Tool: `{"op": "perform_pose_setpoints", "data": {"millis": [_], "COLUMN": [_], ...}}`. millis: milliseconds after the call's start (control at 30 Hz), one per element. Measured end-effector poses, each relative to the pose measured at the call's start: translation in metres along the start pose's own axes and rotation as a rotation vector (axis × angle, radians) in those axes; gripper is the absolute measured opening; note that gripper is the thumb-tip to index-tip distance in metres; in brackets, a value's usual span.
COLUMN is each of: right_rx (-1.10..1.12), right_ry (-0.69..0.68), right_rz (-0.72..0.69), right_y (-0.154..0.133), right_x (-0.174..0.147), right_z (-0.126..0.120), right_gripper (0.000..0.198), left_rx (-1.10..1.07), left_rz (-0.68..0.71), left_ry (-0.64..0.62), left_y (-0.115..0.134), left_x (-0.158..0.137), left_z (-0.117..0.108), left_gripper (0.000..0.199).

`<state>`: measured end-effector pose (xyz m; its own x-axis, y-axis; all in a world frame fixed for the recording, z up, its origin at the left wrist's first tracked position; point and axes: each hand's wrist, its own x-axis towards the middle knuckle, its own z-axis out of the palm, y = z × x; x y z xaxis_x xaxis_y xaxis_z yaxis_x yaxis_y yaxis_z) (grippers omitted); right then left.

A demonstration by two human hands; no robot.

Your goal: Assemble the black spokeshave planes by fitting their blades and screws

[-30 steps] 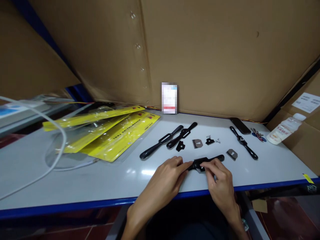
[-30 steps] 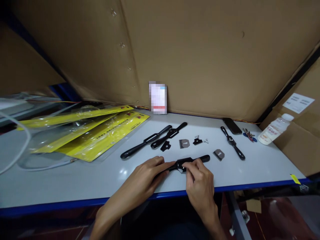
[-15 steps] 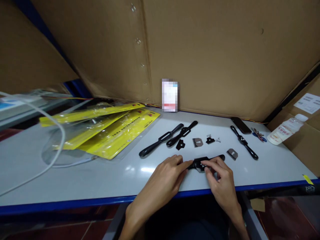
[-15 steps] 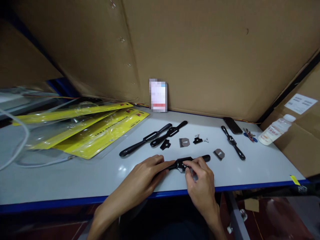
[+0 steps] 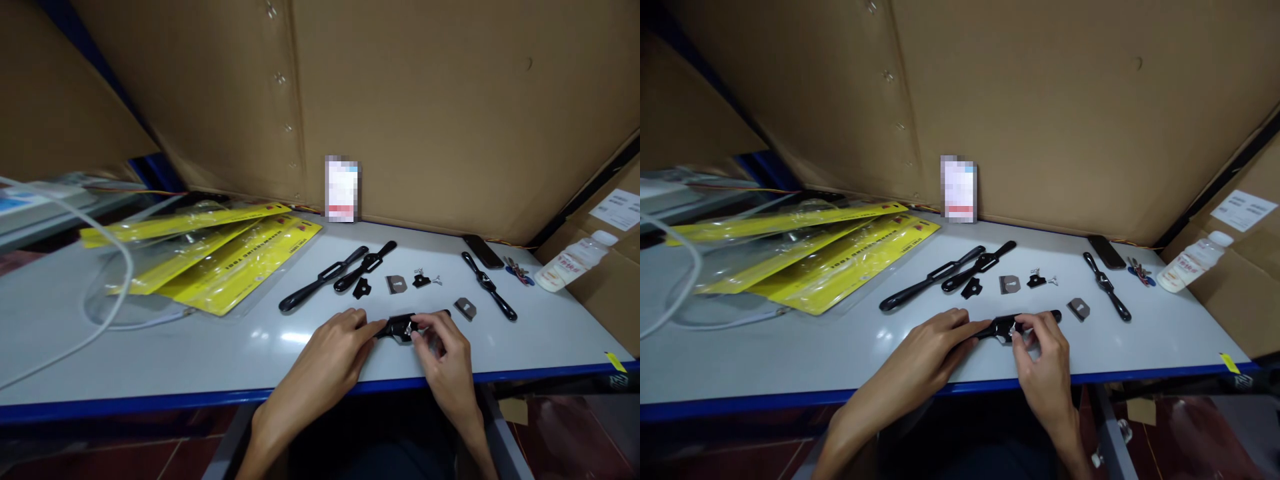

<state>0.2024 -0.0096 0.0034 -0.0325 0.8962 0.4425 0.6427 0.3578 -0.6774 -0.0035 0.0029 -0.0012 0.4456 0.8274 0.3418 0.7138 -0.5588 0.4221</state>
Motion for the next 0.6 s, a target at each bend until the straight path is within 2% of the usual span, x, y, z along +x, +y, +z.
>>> {"op": "perform_pose_setpoints", "data": {"millis": [100,267,333,500,600], "right_rx": [-0.038,-0.028,-0.014,-0.075,-0.132], "right_ry": [0.014,-0.034,-0.049,-0.052,0.052], "right_rz": [0.013,-0.039,-0.043,-0.044,-0.022], "right_y": [0.0013,0.0042,0.0033,-0.0026,-0.0016], "right_x": [-0.0003,-0.0017,-0.0014,-0.0015,-0.0034], "right_z": [0.0020,0.0023,0.0005,0.0013,0.0068], "right_gripper": [0.006,0.030,0.034,0.022,0.014], "left_rx": [0.002,0.004,0.009,0.020,0.022], "left_rz": [0.002,0.009,0.008,-0.009,-0.004], "left_ry": [0.010,0.007,0.004,-0.011,0.007], "left_y": [-0.0001,0.0008,0.0015,0.0029,0.0026], "left_x": [0.0000,0.0004,0.0006,0.0007,0.0006], "left_z": [0.0002,-0.0002,-0.0010,-0.0025,-0.0021], "left_gripper": [0.038,0.039,0.039,0.037,0.037]}}
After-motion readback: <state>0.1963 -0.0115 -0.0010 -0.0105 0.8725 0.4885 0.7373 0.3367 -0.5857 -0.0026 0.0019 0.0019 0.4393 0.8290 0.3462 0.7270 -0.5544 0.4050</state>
